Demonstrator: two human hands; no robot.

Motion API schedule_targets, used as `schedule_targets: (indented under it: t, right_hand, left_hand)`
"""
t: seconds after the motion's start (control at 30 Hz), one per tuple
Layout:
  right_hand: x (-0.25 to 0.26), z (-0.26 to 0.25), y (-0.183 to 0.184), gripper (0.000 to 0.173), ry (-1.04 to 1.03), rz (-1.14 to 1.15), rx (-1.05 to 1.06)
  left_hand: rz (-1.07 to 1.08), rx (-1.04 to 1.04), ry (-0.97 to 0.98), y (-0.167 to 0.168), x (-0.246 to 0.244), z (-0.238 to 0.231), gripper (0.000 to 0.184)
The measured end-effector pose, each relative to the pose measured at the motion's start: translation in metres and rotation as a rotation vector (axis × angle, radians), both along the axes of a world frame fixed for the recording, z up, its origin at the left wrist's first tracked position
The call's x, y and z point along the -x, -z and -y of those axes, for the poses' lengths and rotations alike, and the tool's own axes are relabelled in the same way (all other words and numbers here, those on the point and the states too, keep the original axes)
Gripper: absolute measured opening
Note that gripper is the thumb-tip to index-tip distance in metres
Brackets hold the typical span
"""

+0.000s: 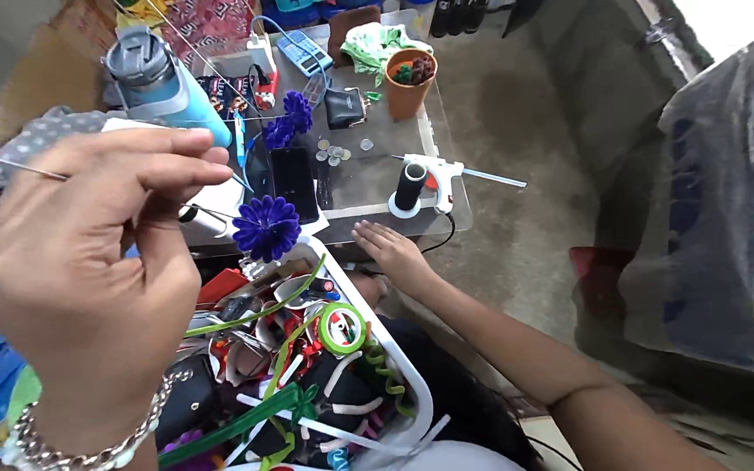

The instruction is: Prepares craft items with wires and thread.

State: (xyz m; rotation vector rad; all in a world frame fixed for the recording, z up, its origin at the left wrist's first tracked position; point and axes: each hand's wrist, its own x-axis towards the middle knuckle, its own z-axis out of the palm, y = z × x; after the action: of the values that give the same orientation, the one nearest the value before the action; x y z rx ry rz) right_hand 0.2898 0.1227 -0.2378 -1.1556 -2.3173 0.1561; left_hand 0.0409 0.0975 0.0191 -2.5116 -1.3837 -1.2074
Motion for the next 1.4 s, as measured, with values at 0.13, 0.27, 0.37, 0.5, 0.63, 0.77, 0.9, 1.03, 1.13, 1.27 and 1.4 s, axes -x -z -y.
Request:
schedule_targets:
  t: [0.13, 0.27, 0.37, 0.5, 0.63, 0.77, 0.9, 1.03, 1.13, 1.27, 1.4]
  right_hand:
    - [-0.028, 0.005, 0.001, 0.02, -0.085, -0.159, -0.217]
    - [-0.044, 0.042, -0.012, 0.02, -0.226, -0.246, 0.004]
    - [-0.069, 0.069, -0.017, 0.019, -0.354, -0.175, 0.193]
    - [-0.113, 0.089, -0.013, 0.012, -0.218, 0.21, 0.814]
    - [-0.149, 0.125, 0.017, 0.022, 0.246, 0.828, 1.484]
    - [-0.189, 0.164, 0.053, 0.054, 0.167, 1.06, 1.58]
    - [-0.181, 0.118, 0.016, 0.037, 0.013, 0.364, 1.165]
    - [-0.135, 0.054, -0.065, 0.047, 0.078, -0.28, 0.418]
    - [-0.106, 0.011, -0.075, 0.054, 0.177, -0.411, 0.207]
    - [-0.078, -0.031, -0.07, 0.07, 0.183, -0.377, 0.339]
    - [-0.078, -0.051, -0.1, 0.049, 0.188, -0.459, 0.21]
  left_hand:
    - [0.014, 0.023, -0.007, 0.0, -0.006, 0.003, 0.021]
    - [0.007, 0.005, -0.001, -0.001, 0.0, 0.006, 0.021]
    - [0.042, 0.011, 0.007, -0.008, 0.001, 0.013, 0.022]
    - [0.063, 0.006, 0.049, -0.005, 0.001, 0.008, 0.021]
    - [0.022, -0.011, 0.027, 0.001, -0.005, 0.003, 0.021]
    - [0.019, -0.014, 0.033, -0.004, -0.009, 0.002, 0.021]
    - [0.01, 0.018, 0.053, -0.003, -0.017, 0.001, 0.022]
    - [-0.007, 0.004, 0.056, -0.003, -0.028, 0.0, 0.022]
    - [-0.019, -0.015, 0.056, -0.005, -0.033, 0.001, 0.021]
    - [-0.016, -0.029, 0.047, 0.001, -0.035, -0.001, 0.019]
    - [0.014, -0.017, 0.08, 0.014, -0.039, -0.013, 0.021]
